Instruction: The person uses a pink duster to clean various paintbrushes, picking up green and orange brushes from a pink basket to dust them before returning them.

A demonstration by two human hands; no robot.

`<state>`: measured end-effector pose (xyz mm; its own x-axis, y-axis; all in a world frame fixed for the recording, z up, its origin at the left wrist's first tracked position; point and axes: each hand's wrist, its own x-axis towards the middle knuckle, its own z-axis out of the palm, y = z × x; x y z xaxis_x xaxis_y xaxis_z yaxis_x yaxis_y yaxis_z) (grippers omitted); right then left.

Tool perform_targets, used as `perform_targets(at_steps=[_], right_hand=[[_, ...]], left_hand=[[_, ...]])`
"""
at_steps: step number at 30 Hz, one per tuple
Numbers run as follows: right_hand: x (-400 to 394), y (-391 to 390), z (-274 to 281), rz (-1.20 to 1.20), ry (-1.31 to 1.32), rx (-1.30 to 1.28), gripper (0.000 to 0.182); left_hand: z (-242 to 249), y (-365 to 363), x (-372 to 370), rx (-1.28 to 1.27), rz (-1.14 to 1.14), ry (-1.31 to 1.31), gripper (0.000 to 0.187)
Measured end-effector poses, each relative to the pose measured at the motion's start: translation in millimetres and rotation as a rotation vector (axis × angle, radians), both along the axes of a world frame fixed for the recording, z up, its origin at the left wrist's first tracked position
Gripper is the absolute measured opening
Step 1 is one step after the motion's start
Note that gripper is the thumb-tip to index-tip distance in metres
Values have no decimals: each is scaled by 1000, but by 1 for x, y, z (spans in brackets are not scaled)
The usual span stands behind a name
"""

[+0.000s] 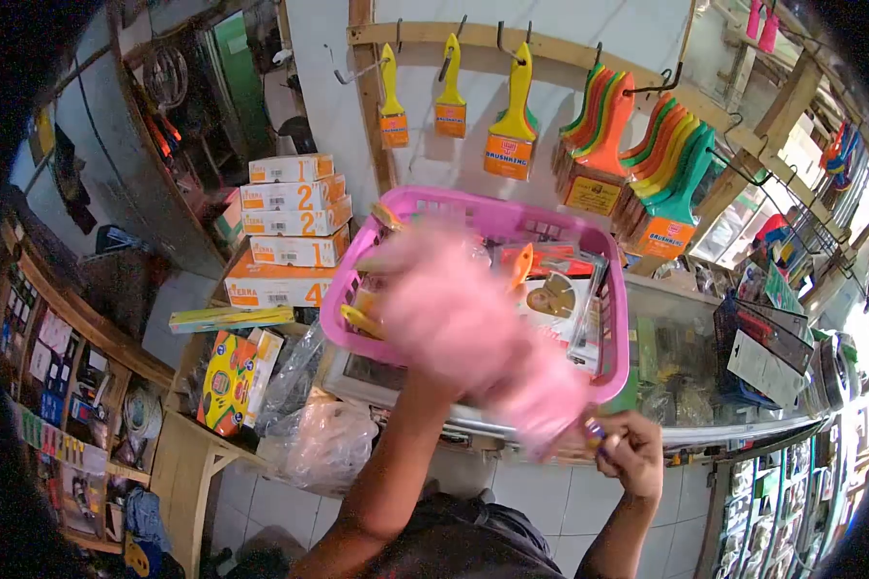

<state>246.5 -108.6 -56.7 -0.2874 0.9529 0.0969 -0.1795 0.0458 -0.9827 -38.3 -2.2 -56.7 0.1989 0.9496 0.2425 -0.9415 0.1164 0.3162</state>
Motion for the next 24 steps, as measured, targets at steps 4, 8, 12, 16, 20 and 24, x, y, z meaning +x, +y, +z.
perform_targets(at_steps=[4, 8, 12, 16, 20, 24], right_hand=[[7, 6, 3, -35, -196, 35, 23], [20, 6, 4, -2, 44, -31, 25], [23, 10, 8, 31, -214, 1, 24], [34, 8, 5, 23, 9, -16, 23], [27, 12, 16, 2, -289, -75, 26], [32, 8, 16, 77, -186, 38, 25]], left_hand=[[28, -13, 8, -118, 67, -27, 57], [30, -27, 10, 83, 154, 116, 56], [9, -8, 4, 45, 8, -79, 48], [3, -8, 5, -28, 224, 279, 45], [-19, 0, 1, 301, 502, 725, 48], [13, -16, 3, 98, 191, 460, 52]])
